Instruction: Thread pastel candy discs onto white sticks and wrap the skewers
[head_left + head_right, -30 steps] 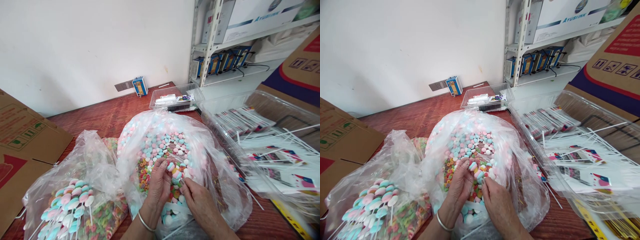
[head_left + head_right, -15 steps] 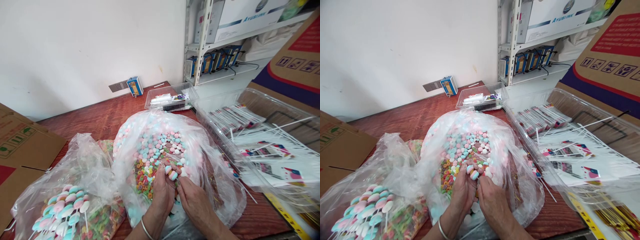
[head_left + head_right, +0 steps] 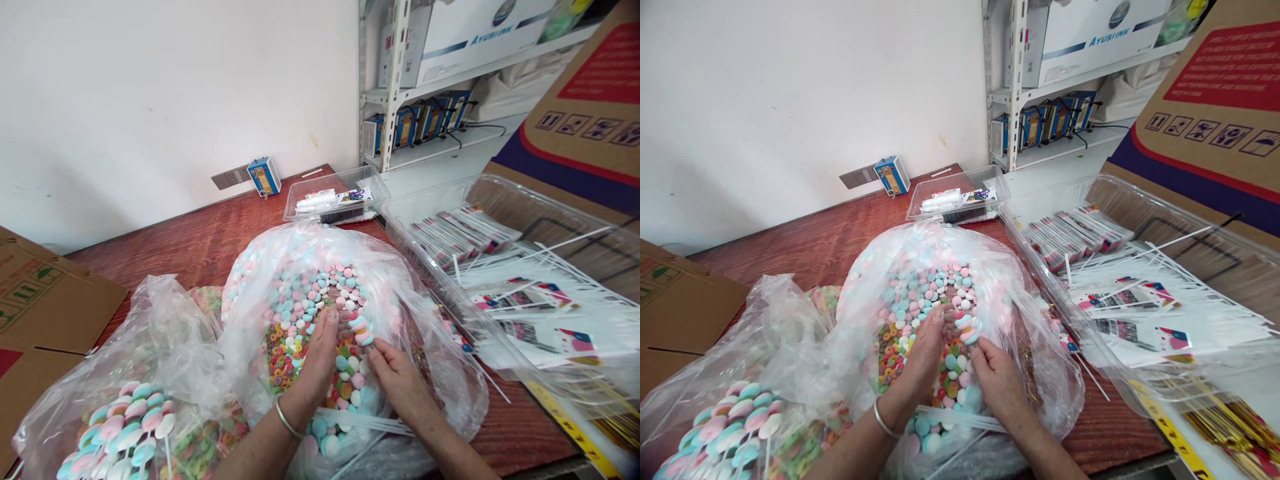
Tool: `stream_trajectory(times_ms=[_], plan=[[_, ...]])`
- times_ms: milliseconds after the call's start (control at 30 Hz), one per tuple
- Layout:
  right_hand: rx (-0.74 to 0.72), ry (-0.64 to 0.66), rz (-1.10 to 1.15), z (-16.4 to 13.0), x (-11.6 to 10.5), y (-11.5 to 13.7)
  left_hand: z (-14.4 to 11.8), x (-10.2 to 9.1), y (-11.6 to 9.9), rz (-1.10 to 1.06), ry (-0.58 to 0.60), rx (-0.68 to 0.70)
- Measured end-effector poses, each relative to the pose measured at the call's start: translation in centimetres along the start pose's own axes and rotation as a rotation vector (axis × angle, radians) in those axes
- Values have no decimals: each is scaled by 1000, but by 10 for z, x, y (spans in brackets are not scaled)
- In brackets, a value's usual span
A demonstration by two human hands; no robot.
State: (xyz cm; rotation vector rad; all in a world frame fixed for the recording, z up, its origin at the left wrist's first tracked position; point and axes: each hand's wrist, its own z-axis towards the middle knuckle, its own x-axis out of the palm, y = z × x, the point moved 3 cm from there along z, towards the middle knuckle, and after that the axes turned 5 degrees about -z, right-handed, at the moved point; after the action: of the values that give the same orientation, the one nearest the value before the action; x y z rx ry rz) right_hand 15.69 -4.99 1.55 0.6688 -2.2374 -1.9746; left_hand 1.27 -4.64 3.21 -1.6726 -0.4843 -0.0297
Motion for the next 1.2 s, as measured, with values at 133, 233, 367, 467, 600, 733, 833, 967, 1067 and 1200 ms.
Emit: stream_trajectory(times_ms=[133,233,367,467,600,733,833,967,1067,1200], plan=[[50,-135,40,4,-22,-12,45,-10,-13,750,120,317],[54,-164,39,4,-27,-13,66,-8,-6,1106,223,469],[65,-145,61,1,-27,-8,79,-3,5,1197,269,499],[77,-147,95,0,-27,-7,81,-2,6,1239,240,515],[70,-138,96,1,-26,-9,77,3,5,1283,260,549],[62,-109,77,2,-24,-12,75,9,9,1375,252,539],[54,-104,71,2,-24,-14,78,10,13,1394,237,519],[42,-111,64,3,-24,-17,82,4,14,1339,269,517],[45,-112,63,3,-24,-17,84,-4,13,1291,242,506],[49,-116,55,3,-24,-15,85,-9,8,1216,181,505]])
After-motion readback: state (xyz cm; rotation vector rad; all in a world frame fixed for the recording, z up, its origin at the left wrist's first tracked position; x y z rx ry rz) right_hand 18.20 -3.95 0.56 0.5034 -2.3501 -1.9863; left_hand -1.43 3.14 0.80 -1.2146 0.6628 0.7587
